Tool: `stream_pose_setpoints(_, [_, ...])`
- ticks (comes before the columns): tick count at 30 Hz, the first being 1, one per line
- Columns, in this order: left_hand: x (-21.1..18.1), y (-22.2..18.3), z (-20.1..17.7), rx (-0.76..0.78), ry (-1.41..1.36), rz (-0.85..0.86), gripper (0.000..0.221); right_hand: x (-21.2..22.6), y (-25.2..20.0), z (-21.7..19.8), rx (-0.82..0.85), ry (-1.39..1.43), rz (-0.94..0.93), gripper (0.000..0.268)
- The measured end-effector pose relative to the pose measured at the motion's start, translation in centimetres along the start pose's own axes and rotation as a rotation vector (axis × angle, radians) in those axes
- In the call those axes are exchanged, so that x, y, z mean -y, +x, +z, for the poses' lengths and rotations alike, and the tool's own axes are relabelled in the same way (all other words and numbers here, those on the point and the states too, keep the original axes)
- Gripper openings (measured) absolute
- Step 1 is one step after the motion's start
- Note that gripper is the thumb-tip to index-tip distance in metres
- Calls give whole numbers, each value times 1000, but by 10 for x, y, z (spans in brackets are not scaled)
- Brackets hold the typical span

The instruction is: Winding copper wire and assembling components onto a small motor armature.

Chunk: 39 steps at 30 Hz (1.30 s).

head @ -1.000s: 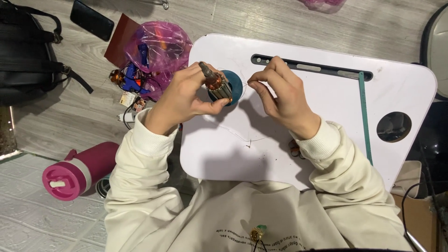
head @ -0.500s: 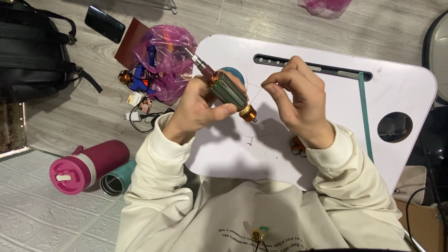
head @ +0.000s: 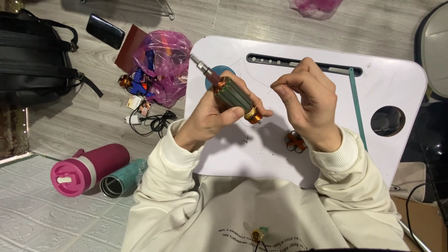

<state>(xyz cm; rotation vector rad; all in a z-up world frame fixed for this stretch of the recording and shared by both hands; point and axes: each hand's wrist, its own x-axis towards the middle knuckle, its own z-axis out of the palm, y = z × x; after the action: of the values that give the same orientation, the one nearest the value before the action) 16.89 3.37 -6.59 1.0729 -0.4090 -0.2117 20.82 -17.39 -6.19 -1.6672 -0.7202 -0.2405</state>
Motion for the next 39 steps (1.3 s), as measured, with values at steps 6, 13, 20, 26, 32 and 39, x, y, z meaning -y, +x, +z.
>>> stream_pose_setpoints(6, [17, -2, 1, 30, 25, 58, 29, -4, -6, -2, -20, -5, 31, 8])
stream_pose_setpoints(13, [20, 3, 11, -51, 272, 87, 46, -11, -11, -2, -98, -43, 82, 7])
stream_pose_setpoints(20, [11, 19, 26, 42, 387, 18, 38, -9, -20, -15, -145, 17, 192, 8])
stream_pose_setpoints(26, [14, 20, 40, 34, 392, -9, 35, -13, -32, -29, -72, -29, 269, 9])
stream_pose_setpoints(32, [24, 20, 48, 61, 517, -113, 36, -11, -49, -57, 161, -137, 299, 11])
stream_pose_setpoints(39, [23, 28, 52, 145, 637, -229, 43, 14, -45, -87, -15, -89, 403, 51])
